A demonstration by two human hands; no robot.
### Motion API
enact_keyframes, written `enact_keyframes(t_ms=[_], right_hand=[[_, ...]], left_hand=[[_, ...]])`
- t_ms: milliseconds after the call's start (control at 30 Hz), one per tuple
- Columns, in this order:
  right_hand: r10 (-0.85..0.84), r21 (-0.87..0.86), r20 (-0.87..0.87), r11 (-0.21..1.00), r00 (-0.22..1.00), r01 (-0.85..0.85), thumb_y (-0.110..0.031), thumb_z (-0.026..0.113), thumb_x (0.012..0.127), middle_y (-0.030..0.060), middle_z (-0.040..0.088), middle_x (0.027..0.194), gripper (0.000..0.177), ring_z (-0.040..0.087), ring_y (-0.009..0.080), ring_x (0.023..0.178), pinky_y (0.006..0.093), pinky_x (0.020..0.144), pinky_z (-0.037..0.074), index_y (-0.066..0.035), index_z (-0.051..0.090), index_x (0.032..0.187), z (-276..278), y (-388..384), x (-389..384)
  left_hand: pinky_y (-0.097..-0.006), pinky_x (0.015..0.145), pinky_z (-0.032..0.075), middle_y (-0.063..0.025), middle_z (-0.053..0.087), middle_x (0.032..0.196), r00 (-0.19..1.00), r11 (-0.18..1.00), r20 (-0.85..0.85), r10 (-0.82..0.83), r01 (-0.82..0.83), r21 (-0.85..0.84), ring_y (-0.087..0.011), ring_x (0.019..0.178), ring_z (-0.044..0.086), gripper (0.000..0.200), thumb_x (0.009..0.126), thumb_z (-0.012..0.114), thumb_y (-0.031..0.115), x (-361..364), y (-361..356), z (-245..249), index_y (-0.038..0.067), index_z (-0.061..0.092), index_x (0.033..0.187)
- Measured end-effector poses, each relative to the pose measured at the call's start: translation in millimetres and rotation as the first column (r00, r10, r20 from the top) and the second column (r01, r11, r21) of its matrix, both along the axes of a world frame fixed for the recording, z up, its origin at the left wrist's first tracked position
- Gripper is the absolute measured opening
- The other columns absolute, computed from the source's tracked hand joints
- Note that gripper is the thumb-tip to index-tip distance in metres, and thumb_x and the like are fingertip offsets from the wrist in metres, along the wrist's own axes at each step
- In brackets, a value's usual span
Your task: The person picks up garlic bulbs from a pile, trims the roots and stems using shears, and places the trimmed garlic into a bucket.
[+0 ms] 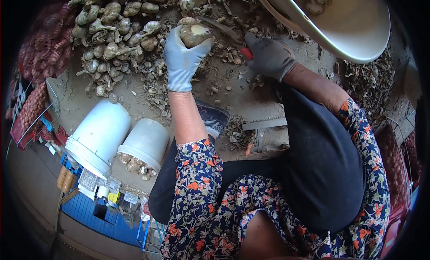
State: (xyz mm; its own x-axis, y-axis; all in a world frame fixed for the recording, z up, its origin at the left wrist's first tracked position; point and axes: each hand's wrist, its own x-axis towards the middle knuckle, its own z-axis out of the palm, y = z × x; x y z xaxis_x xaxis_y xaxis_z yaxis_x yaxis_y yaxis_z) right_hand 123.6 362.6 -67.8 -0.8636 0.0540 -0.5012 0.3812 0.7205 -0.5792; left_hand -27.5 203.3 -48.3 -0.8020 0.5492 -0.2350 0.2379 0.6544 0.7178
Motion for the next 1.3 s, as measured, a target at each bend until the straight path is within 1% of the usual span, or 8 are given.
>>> enact_keyframes(t_ms=[67,300,433,500,533,667,867,1300], right_hand=[[-0.189,-0.058,-0.043,0.981,0.981,0.186,-0.028,0.057,0.086,0.0210,0.063,0.080,0.031,0.064,0.0384,0.078,0.0488,0.071,0.049,-0.003,0.045,0.100,-17.8,-0.2,6.7],[-0.068,0.095,-0.248,0.991,0.966,0.094,-0.035,0.052,0.089,0.0197,0.065,0.090,0.036,0.064,0.0353,0.087,0.0452,0.077,0.050,-0.002,0.048,0.102,-2.8,3.2,15.4],[-0.126,0.041,-0.278,0.989,0.952,0.142,-0.025,0.059,0.083,0.0176,0.062,0.072,0.028,0.063,0.0357,0.071,0.0441,0.065,0.049,-0.003,0.049,0.098,-11.8,7.3,-5.6],[-0.173,0.013,-0.182,0.984,0.968,0.178,-0.026,0.061,0.083,0.0151,0.062,0.069,0.028,0.064,0.0311,0.067,0.0416,0.061,0.049,-0.003,0.052,0.097,-11.9,13.4,-5.4],[-0.241,-0.163,-0.058,0.960,0.969,0.229,-0.031,0.060,0.083,0.0189,0.063,0.081,0.032,0.064,0.0315,0.076,0.0411,0.068,0.049,-0.002,0.054,0.095,-8.3,19.5,1.1],[-0.196,-0.555,0.319,0.754,0.927,0.350,-0.043,0.061,0.083,0.0119,0.060,0.080,0.043,0.059,0.0199,0.072,0.0356,0.069,0.048,-0.003,0.055,0.096,39.3,28.0,10.2],[-0.134,-0.807,0.349,0.460,0.928,0.370,-0.045,0.059,0.087,0.0018,0.054,0.070,0.041,0.053,0.0085,0.060,0.0249,0.054,0.045,-0.004,0.052,0.087,13.7,8.0,-6.6],[-0.084,-0.825,0.496,0.266,0.864,0.499,-0.032,0.062,0.087,0.0025,0.055,0.068,0.030,0.057,0.0118,0.052,0.0265,0.046,0.047,-0.003,0.054,0.087,-2.2,7.4,14.3]], left_hand=[[-0.0363,0.082,0.048,-0.0133,0.061,0.100,1.000,0.999,0.002,0.004,-0.005,0.044,-0.0277,0.090,0.060,0.057,0.059,0.083,0.028,1.6,1.6,3.0,0.004,0.059,0.105],[-0.0368,0.084,0.048,-0.0174,0.056,0.107,0.998,0.998,-0.042,-0.049,0.051,0.048,-0.0295,0.093,0.059,0.068,0.059,0.083,0.030,-1.6,-1.5,8.3,0.002,0.054,0.113],[-0.0363,0.084,0.049,-0.0152,0.055,0.107,0.950,0.977,-0.239,-0.200,0.176,-0.118,-0.0272,0.094,0.058,0.074,0.060,0.082,0.025,9.6,7.2,8.2,-0.002,0.046,0.119],[-0.0353,0.084,0.050,-0.0116,0.055,0.107,0.960,0.928,0.242,0.138,-0.211,0.307,-0.0217,0.094,0.058,0.065,0.064,0.079,0.015,11.7,8.6,4.2,-0.002,0.047,0.117],[-0.0339,0.087,0.049,-0.0094,0.056,0.107,0.866,0.733,0.485,0.118,-0.406,0.546,-0.0171,0.095,0.057,0.055,0.068,0.074,0.004,10.7,8.7,2.4,-0.001,0.047,0.116],[-0.0428,0.098,0.046,-0.0099,0.054,0.120,0.696,0.378,0.713,-0.086,-0.639,0.670,-0.0249,0.110,0.055,0.053,0.074,0.058,0.006,12.2,0.3,-11.0,0.007,0.046,0.126],[-0.0423,0.099,0.042,-0.0110,0.053,0.117,0.734,0.497,0.678,-0.048,-0.571,0.653,-0.0246,0.109,0.053,0.059,0.069,0.062,0.006,19.7,4.1,-16.5,0.002,0.043,0.125],[-0.0323,0.095,0.043,-0.0072,0.050,0.114,0.830,0.742,0.555,0.049,-0.402,0.536,-0.0178,0.103,0.052,0.069,0.064,0.063,0.000,54.3,10.6,-23.7,0.003,0.037,0.128]])
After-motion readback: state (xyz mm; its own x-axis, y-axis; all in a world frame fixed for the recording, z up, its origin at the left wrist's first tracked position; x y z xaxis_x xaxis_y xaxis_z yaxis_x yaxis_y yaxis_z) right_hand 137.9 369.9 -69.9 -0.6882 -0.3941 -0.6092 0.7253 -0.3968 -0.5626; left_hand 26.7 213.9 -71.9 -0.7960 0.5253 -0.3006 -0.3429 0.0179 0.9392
